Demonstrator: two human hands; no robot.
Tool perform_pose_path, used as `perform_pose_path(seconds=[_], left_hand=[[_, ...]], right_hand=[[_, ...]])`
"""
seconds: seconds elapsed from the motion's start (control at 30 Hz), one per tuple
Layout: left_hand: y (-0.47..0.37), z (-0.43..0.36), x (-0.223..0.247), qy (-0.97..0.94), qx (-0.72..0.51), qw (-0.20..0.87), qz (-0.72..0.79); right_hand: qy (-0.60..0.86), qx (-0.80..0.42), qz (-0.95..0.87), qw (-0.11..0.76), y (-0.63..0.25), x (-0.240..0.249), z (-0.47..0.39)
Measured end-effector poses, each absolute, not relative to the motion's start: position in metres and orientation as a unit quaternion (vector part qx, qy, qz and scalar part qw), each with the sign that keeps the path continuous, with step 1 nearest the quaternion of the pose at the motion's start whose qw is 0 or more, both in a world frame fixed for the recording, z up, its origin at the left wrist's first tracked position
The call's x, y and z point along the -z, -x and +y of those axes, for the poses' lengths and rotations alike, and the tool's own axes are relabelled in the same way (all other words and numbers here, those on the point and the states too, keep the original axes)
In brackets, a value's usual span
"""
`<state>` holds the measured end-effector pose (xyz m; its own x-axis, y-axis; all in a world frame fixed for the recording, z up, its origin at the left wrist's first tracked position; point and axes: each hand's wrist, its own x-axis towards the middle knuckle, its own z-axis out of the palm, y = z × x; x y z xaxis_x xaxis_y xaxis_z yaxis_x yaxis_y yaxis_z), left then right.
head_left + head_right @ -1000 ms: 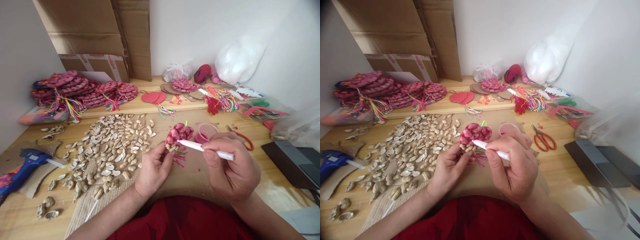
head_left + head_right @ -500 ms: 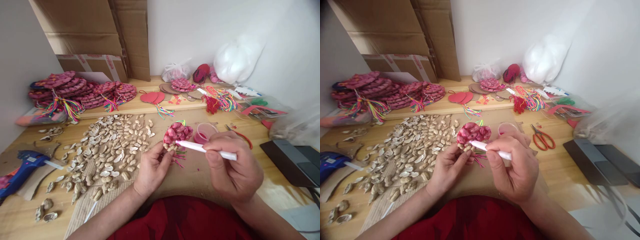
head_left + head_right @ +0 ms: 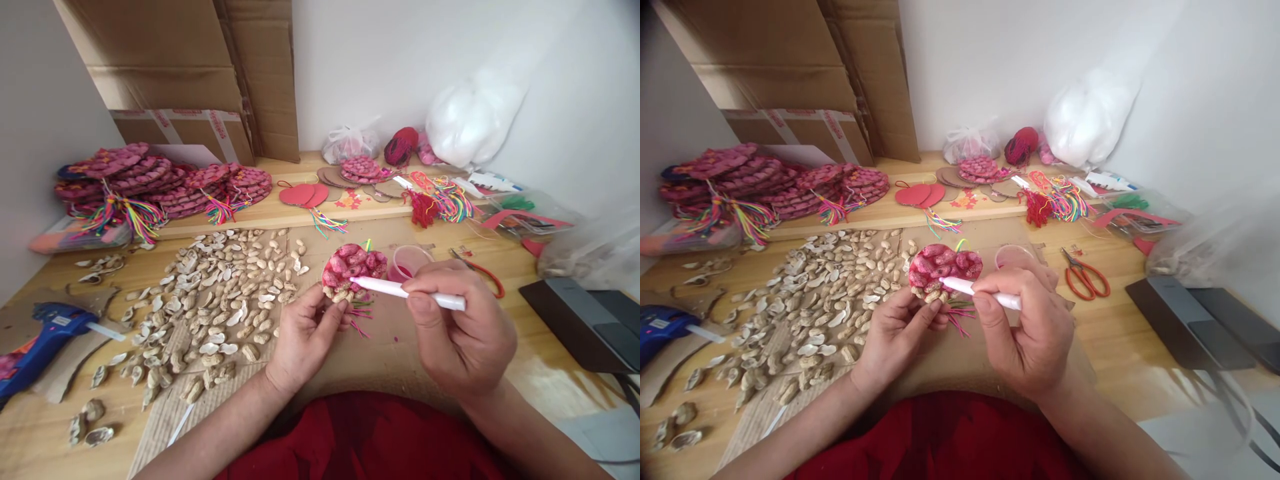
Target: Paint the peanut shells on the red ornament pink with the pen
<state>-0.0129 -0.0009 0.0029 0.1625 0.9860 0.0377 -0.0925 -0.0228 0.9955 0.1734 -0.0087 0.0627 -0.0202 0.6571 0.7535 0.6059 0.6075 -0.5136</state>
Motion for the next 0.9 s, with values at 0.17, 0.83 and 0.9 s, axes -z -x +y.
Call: perform_pose_path(seconds=[0.17,0.83,0.9], left_hand=[[0.0118,-0.0003,-0.0039,-0.507,-0.490,0.571,0.420],[0.0118,-0.0007,-0.0062,-0.494,-0.489,0.583,0.420],[0.0119,-0.0015,-0.0066,-0.505,-0.490,0.571,0.423]], right_hand=[[0.438,-0.009,-0.702,0.562,-0.1732,-0.0625,-0.0075],[0.419,-0.031,-0.717,0.556,-0.1734,-0.0607,-0.0083],[0.409,-0.042,-0.730,0.546,-0.1725,-0.0609,-0.0086]])
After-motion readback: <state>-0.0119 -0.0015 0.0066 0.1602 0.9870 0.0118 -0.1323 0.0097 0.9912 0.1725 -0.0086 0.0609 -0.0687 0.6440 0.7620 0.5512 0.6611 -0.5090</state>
